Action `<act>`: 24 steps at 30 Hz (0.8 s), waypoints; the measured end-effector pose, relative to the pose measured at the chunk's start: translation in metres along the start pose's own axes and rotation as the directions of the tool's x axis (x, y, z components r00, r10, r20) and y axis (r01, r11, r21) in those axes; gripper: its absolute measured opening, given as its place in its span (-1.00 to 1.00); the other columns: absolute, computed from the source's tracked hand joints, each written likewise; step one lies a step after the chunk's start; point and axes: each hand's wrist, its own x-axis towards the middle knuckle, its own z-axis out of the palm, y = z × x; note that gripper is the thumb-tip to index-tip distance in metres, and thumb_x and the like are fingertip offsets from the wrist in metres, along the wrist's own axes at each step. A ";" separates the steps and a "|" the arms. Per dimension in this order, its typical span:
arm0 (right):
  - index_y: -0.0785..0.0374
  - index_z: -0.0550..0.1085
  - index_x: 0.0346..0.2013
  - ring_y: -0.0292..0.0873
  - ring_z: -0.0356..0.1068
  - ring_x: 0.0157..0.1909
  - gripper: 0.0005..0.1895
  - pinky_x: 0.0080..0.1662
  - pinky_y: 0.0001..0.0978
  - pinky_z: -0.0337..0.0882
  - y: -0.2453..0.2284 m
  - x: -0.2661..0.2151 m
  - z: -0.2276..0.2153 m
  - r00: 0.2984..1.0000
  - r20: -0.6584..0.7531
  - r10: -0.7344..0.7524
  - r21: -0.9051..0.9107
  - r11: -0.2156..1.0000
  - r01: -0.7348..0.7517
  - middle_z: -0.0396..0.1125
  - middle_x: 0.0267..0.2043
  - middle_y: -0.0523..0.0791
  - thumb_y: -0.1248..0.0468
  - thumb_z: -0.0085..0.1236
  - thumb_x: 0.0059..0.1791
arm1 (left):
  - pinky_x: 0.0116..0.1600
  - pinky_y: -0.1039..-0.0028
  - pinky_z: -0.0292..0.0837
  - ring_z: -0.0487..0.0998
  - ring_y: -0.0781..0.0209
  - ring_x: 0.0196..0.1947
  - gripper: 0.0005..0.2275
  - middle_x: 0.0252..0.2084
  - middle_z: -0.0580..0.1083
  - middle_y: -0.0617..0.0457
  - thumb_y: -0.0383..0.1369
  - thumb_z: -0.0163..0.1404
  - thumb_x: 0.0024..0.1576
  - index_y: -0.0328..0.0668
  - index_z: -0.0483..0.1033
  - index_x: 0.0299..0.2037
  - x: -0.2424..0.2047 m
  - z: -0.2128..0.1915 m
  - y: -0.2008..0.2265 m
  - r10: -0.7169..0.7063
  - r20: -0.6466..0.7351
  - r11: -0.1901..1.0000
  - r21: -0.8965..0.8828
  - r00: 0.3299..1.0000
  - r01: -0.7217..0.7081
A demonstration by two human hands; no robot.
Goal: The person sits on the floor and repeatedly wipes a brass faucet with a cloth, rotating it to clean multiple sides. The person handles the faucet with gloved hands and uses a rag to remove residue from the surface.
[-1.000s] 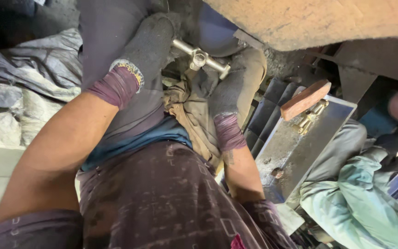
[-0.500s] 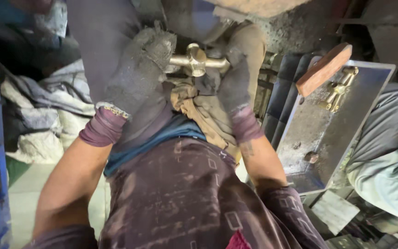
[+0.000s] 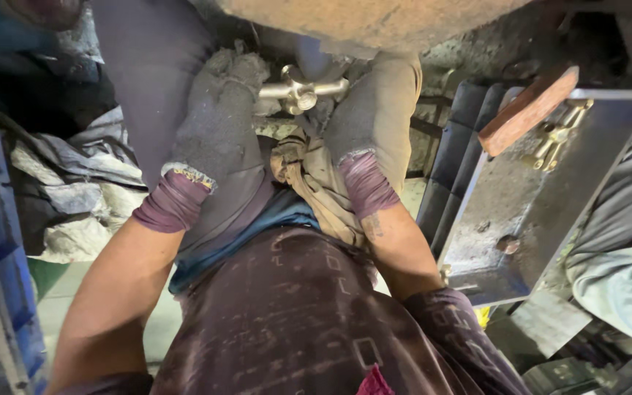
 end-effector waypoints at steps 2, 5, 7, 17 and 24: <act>0.31 0.42 -0.02 -0.04 0.35 -0.26 -0.70 -0.22 -0.20 0.38 0.004 0.003 -0.001 1.000 -0.012 0.019 -0.025 1.000 -0.019 0.37 -0.19 0.01 0.14 -0.18 0.22 | 0.31 0.33 0.44 0.56 0.04 0.12 -0.62 0.33 0.33 -0.11 -0.44 -0.21 0.33 -0.24 0.22 0.37 -0.005 0.007 -0.008 -0.239 0.254 0.786 -0.516 0.937 0.340; 0.32 0.42 -0.01 -0.02 0.36 -0.22 -0.71 -0.18 -0.19 0.40 0.007 0.005 0.006 0.999 -0.019 0.045 -0.030 0.998 -0.046 0.38 -0.16 0.02 0.16 -0.16 0.21 | 0.50 0.12 0.20 0.26 -0.27 0.40 -0.49 0.38 0.34 -0.19 -0.61 -0.06 0.18 -0.35 0.33 0.40 -0.009 0.014 -0.020 0.115 0.036 0.973 0.198 0.993 -0.120; 0.32 0.42 0.00 -0.01 0.37 -0.20 -0.72 -0.15 -0.19 0.41 0.010 0.005 0.012 0.998 -0.025 0.059 -0.009 0.998 -0.059 0.38 -0.15 0.02 0.18 -0.15 0.21 | 0.52 0.06 0.17 0.26 -0.26 0.42 -0.47 0.39 0.31 -0.23 -0.58 -0.02 0.16 -0.44 0.29 0.40 -0.010 0.017 -0.028 0.186 0.076 0.942 0.269 0.980 -0.200; 0.35 0.40 0.04 0.03 0.41 -0.07 -0.76 -0.03 -0.15 0.45 0.011 0.015 0.020 0.950 -0.006 0.314 0.666 0.709 -0.230 0.40 -0.06 0.03 0.25 -0.08 0.18 | 0.47 0.06 0.21 0.31 -0.23 0.36 -0.50 0.34 0.35 -0.24 -0.48 0.00 0.25 -0.45 0.26 0.41 -0.010 0.021 -0.044 0.169 0.125 0.930 0.309 0.978 -0.201; 0.33 0.31 -0.09 -0.11 0.44 -0.22 -0.59 -0.27 -0.27 0.53 0.022 0.008 0.018 0.985 -0.005 0.174 0.271 0.948 -0.167 0.39 -0.16 -0.04 0.22 0.15 -0.14 | 0.42 0.08 0.29 0.36 -0.21 0.31 -0.55 0.30 0.39 -0.22 -0.42 0.01 0.34 -0.42 0.26 0.42 -0.004 0.024 -0.048 0.231 0.098 0.926 0.283 0.968 -0.250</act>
